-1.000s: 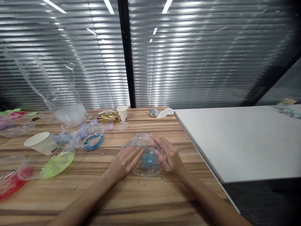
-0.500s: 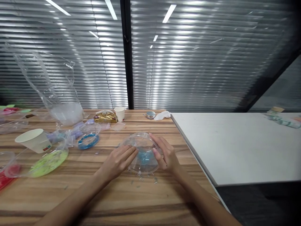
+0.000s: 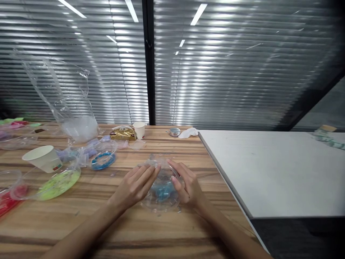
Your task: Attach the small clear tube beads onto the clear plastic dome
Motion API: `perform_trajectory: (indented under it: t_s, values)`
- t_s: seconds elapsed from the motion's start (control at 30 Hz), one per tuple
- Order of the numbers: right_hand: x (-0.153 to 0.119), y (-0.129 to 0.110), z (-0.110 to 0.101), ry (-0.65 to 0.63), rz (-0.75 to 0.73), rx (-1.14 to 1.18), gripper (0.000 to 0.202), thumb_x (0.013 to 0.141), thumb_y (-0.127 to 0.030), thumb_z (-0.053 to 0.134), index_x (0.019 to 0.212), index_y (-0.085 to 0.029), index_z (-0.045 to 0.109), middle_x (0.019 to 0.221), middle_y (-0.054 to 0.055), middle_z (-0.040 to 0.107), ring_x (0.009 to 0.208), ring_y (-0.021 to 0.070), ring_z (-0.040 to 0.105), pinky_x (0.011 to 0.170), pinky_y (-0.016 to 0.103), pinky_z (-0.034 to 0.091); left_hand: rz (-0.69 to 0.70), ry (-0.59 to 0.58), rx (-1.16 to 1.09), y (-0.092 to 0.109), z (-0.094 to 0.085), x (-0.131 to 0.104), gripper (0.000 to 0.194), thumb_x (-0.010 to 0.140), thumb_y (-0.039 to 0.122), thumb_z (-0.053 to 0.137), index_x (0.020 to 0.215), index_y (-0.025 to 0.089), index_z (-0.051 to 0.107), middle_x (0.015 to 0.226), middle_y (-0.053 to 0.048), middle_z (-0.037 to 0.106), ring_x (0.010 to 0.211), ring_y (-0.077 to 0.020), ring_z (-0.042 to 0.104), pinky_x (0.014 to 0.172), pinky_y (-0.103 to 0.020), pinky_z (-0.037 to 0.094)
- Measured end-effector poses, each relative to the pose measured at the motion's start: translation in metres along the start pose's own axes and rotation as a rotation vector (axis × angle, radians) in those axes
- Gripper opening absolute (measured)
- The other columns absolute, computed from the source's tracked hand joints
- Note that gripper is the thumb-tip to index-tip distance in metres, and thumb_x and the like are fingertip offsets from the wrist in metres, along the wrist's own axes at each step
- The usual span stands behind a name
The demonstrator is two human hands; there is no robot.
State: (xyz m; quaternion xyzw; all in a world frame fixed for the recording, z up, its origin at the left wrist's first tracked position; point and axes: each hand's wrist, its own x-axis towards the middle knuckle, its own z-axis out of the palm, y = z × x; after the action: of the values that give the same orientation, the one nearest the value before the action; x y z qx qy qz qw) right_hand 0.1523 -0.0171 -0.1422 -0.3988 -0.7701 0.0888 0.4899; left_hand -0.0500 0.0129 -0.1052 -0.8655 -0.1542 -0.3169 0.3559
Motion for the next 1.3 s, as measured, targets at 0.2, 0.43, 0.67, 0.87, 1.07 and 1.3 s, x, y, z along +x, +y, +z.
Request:
perform_trajectory:
  t_s: [0.2,0.43,0.67,0.87,1.07,1.3]
  values:
    - [-0.002,0.002,0.001,0.011,0.045,0.017,0.041,0.09,-0.027,0.04,0.129,-0.019,0.046,0.108,0.01,0.06,0.094,0.0215,0.058,0.081,0.036,0.049,0.009,0.011,-0.011,-0.001,0.001,0.0,0.025,0.092,0.004,0.035,0.104,0.005,0.057,0.089,-0.01,0.065,0.082,-0.0191,0.059,0.071,-0.03,0.044]
    - [0.003,0.012,-0.011,0.135,0.121,-0.034,0.038,0.091,-0.028,0.039,0.127,-0.02,0.05,0.111,0.009,0.062,0.093,0.0215,0.06,0.079,0.036,0.05,0.017,-0.097,-0.012,0.0,0.01,-0.004,0.026,0.093,0.004,0.034,0.106,0.004,0.056,0.087,-0.009,0.066,0.08,-0.0189,0.059,0.067,-0.031,0.042]
    - [0.0,0.014,-0.008,0.099,0.097,-0.027,0.039,0.091,-0.026,0.039,0.128,-0.02,0.048,0.108,0.008,0.062,0.091,0.0202,0.059,0.079,0.035,0.049,-0.077,-0.1,0.007,0.002,0.013,-0.01,0.024,0.091,0.003,0.038,0.11,0.003,0.054,0.08,-0.008,0.064,0.075,-0.0186,0.057,0.064,-0.031,0.04]
    - [-0.001,0.015,-0.007,0.094,0.045,-0.023,0.04,0.09,-0.025,0.04,0.13,-0.02,0.046,0.11,0.009,0.06,0.094,0.0204,0.058,0.081,0.035,0.049,-0.086,-0.103,-0.106,0.008,0.017,-0.012,0.023,0.093,0.007,0.036,0.101,0.006,0.058,0.085,-0.009,0.065,0.076,-0.019,0.055,0.064,-0.031,0.038]
    - [-0.003,0.017,-0.007,0.112,0.056,-0.028,0.04,0.091,-0.027,0.039,0.13,-0.021,0.047,0.114,0.01,0.06,0.101,0.0222,0.057,0.084,0.037,0.048,-0.06,-0.17,-0.089,0.01,0.016,-0.009,0.028,0.094,0.006,0.032,0.103,0.005,0.058,0.083,-0.009,0.064,0.077,-0.0188,0.054,0.065,-0.031,0.038]
    - [0.0,0.019,-0.006,0.129,0.13,0.006,0.038,0.092,-0.031,0.038,0.127,-0.021,0.051,0.103,0.008,0.064,0.092,0.021,0.059,0.079,0.036,0.048,-0.023,-0.226,-0.08,0.01,0.016,-0.008,0.03,0.093,0.003,0.03,0.109,0.005,0.056,0.089,-0.009,0.065,0.083,-0.0189,0.057,0.073,-0.031,0.04]
